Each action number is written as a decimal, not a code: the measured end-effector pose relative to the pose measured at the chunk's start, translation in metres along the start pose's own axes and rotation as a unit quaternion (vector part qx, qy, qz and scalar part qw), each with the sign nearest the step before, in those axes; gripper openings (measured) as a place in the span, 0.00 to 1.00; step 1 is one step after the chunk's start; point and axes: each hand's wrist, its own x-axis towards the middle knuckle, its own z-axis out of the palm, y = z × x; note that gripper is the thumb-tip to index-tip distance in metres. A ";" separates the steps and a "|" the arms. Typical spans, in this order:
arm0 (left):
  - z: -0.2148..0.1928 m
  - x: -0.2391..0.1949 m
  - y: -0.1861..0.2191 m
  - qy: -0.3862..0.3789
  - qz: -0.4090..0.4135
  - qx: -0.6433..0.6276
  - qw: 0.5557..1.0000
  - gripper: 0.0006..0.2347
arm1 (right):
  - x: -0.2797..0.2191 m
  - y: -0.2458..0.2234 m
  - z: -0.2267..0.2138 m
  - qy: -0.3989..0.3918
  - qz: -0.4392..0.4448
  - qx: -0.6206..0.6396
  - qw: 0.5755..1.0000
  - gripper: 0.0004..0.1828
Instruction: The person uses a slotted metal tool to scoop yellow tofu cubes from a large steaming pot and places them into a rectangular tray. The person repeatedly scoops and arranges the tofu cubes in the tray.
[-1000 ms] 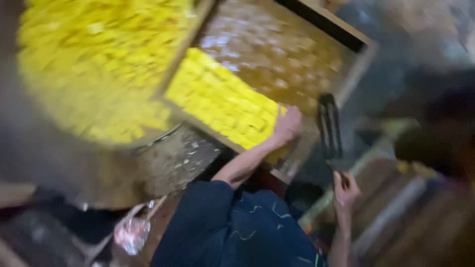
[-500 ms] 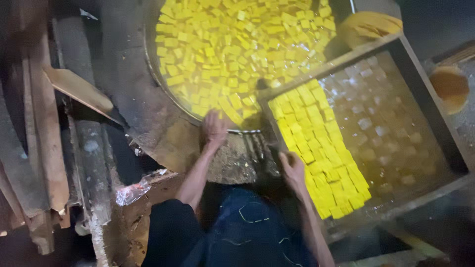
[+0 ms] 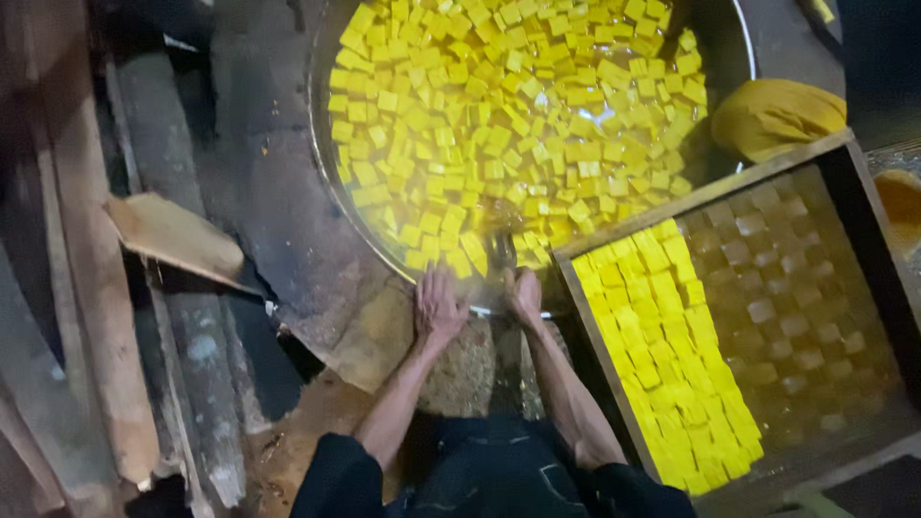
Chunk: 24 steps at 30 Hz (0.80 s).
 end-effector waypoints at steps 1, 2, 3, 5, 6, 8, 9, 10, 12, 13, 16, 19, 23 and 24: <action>-0.004 0.002 0.004 -0.008 0.003 0.001 1.000 0.30 | 0.004 -0.007 0.003 0.014 0.003 0.039 0.999 0.25; -0.007 0.007 0.006 -0.013 -0.002 -0.008 1.000 0.31 | 0.009 -0.014 0.002 0.019 -0.004 0.066 0.998 0.24; -0.010 0.004 0.007 -0.023 -0.008 -0.016 1.000 0.32 | 0.004 -0.016 0.001 0.020 -0.005 0.091 0.996 0.24; -0.016 0.006 0.007 -0.050 -0.027 -0.027 0.998 0.32 | -0.005 -0.022 -0.004 0.019 0.008 0.114 0.993 0.24; -0.019 0.008 0.006 -0.066 -0.038 -0.029 0.997 0.31 | -0.009 -0.024 -0.009 0.015 0.023 0.112 0.993 0.24; -0.020 0.014 0.008 -0.082 -0.044 -0.030 0.995 0.31 | -0.014 -0.026 -0.019 0.022 0.035 0.106 0.994 0.24; -0.021 0.015 0.008 -0.079 -0.039 -0.026 0.996 0.31 | -0.017 -0.027 -0.023 0.032 0.029 0.106 0.993 0.24; -0.022 0.015 0.008 -0.077 -0.034 -0.022 0.996 0.31 | -0.020 -0.027 -0.025 0.041 0.024 0.105 0.993 0.23; -0.022 0.014 0.006 -0.088 -0.035 -0.021 0.995 0.32 | -0.020 -0.027 -0.028 0.026 0.046 0.091 0.994 0.24; -0.021 0.015 0.004 -0.093 -0.033 -0.019 0.995 0.32 | -0.019 -0.026 -0.027 0.020 0.057 0.086 0.994 0.24; -0.013 0.012 0.000 -0.105 -0.039 -0.018 0.994 0.32 | -0.013 -0.019 -0.028 0.043 0.010 0.025 0.999 0.24; -0.006 0.009 -0.004 -0.116 -0.029 -0.010 0.993 0.30 | -0.010 -0.017 -0.025 0.031 0.049 0.057 0.997 0.26; -0.006 0.011 -0.001 -0.088 -0.035 -0.031 0.995 0.29 | -0.002 -0.029 -0.025 0.029 0.048 0.069 0.996 0.27; -0.006 0.011 0.002 -0.071 -0.041 -0.043 0.996 0.30 | -0.002 -0.030 -0.027 0.033 0.041 0.082 0.995 0.27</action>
